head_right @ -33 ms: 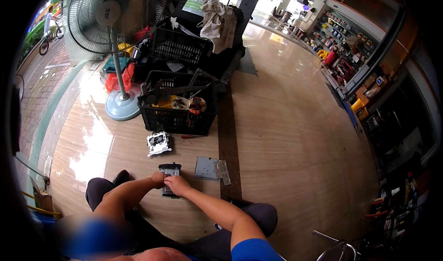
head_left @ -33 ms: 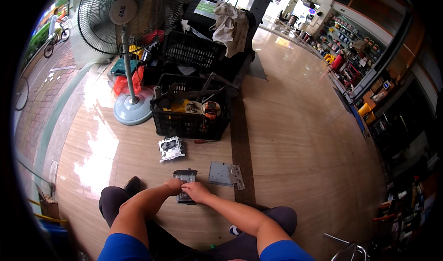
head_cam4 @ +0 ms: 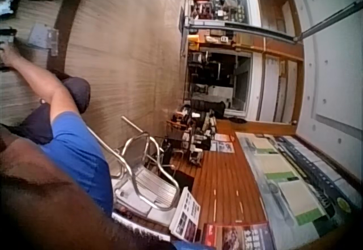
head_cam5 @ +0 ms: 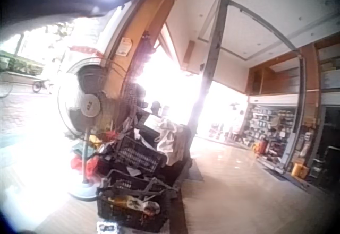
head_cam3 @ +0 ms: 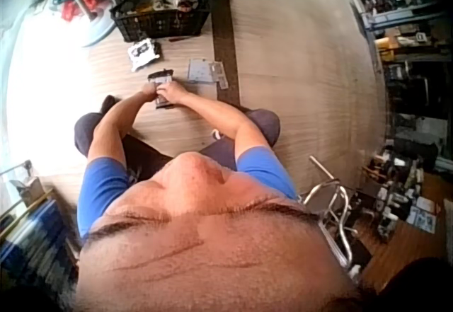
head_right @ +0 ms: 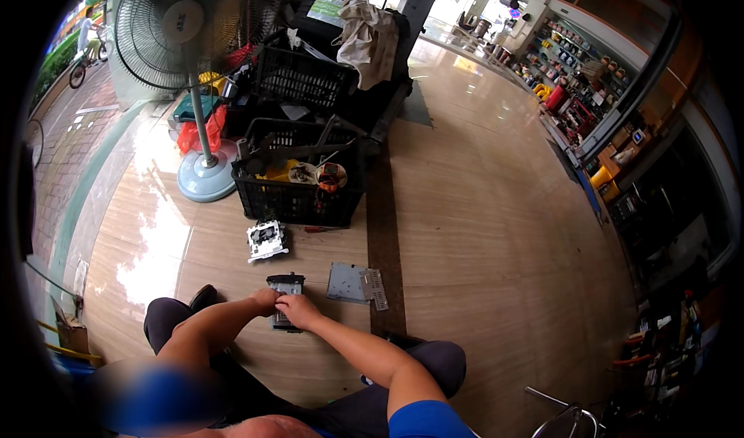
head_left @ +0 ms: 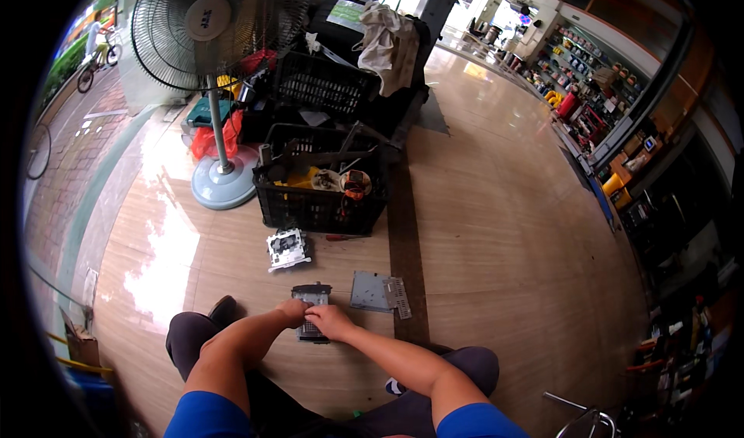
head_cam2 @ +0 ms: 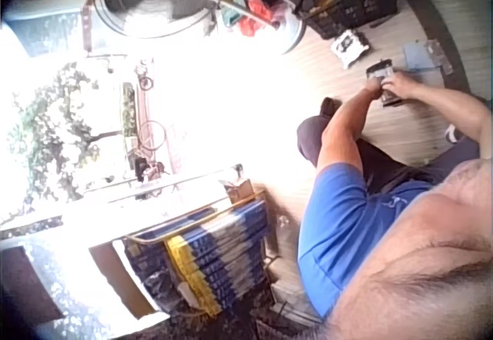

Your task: The person assembles or repairs electronic components on a small stool, using a screwdriver to secure screws into a metal housing and handling small internal parts.

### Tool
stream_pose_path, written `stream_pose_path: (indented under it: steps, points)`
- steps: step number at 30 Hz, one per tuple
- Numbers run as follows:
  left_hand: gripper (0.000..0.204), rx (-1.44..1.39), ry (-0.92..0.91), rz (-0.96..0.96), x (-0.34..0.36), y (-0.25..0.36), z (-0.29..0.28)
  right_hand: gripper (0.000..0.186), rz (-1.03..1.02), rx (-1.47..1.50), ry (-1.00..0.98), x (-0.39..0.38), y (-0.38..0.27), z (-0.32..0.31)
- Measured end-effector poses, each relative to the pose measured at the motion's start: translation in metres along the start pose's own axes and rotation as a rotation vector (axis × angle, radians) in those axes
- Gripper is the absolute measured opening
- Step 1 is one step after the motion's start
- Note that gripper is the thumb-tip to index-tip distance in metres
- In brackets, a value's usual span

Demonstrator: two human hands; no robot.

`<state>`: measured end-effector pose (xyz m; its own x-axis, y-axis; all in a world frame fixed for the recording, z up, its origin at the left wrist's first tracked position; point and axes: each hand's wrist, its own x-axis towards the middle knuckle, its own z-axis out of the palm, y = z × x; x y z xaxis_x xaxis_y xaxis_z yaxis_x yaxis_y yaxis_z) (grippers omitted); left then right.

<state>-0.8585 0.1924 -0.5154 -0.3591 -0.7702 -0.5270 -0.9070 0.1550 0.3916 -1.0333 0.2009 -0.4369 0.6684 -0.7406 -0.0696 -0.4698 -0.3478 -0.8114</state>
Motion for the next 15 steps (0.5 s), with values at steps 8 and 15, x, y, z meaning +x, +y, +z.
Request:
stream_pose_path:
  steps: [8, 15]
  points:
    - [0.031, 0.008, 0.0, -0.019, 0.007, 0.014, -0.001, 0.021, 0.086, -0.2, -0.011, 0.001, 0.012, -0.009]
    - [0.029, -0.068, 0.073, 0.017, 0.008, -0.002, 0.01, 0.023, -0.069, -0.192, 0.041, -0.001, 0.009, 0.0]
